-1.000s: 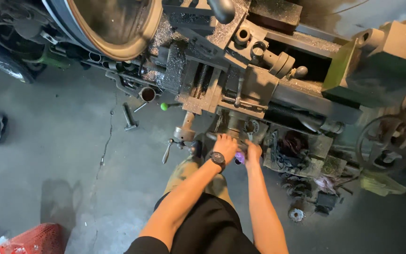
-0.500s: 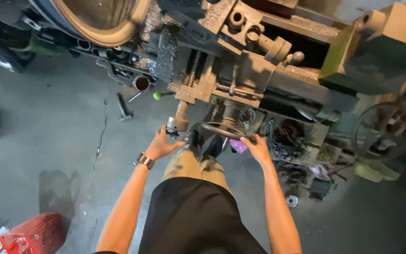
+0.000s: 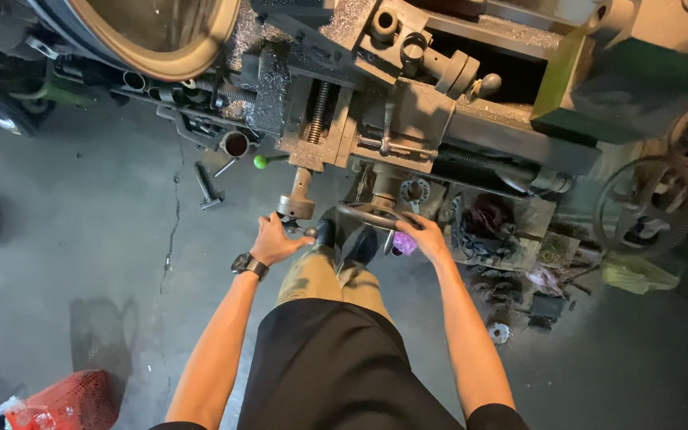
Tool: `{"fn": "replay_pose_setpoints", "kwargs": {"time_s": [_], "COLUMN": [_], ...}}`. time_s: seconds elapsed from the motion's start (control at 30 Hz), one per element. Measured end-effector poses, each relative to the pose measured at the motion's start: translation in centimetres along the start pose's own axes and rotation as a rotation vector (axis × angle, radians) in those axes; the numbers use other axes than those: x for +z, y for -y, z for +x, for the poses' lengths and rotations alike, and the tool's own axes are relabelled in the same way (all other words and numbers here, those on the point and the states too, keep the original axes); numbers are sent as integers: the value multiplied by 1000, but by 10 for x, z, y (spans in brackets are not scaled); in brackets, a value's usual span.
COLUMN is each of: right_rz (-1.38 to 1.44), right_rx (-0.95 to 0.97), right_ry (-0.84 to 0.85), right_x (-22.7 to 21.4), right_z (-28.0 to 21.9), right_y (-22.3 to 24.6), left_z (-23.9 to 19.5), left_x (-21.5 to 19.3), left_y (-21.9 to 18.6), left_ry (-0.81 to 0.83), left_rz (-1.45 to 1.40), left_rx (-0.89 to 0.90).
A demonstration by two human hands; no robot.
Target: The person carries a small metal part across the workshop to a lathe, mounts a wheel hub onto the lathe, and turns the handwheel and chuck handles to machine the hub. They repeatedly adjust the hub and operate the lathe controls while metal shavings accumulate around the machine.
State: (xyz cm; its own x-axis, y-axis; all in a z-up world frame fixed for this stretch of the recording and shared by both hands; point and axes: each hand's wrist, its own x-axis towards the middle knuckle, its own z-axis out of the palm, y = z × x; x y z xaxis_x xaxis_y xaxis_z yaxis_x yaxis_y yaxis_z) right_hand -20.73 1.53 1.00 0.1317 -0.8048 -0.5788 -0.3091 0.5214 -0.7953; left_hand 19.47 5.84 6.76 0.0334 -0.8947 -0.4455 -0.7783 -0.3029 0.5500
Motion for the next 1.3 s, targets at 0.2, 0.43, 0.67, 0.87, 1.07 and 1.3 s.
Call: {"fn": "replay_pose_setpoints", "kwargs": {"time_s": [0.2,0.43,0.67,0.87,1.07,1.3], "right_rz": [-33,-125,-133,-360,-381,-486], "right_rx": [-47,-29,146,-17,80,91], "right_ry": [-44,-109,-164,-286,-268,-310], "right_x": [3,12,28,37,46,57], "right_z": [-7,-22,-37,-21,-34,-30], "right_y": [8,41,90,62,101,108], "left_z": [-7,-31,45,75,86,88], "left_x": [-6,41,136,171,180,162], "left_y": [-19,-138,-155,-142,-118,-113], "left_ry": [-164,-348,328,81,42,127], "left_rz": [66,-182,-1273,-1180,-1145,-1165], "left_rx": [61,185,-683,-718,-702,-734]}}
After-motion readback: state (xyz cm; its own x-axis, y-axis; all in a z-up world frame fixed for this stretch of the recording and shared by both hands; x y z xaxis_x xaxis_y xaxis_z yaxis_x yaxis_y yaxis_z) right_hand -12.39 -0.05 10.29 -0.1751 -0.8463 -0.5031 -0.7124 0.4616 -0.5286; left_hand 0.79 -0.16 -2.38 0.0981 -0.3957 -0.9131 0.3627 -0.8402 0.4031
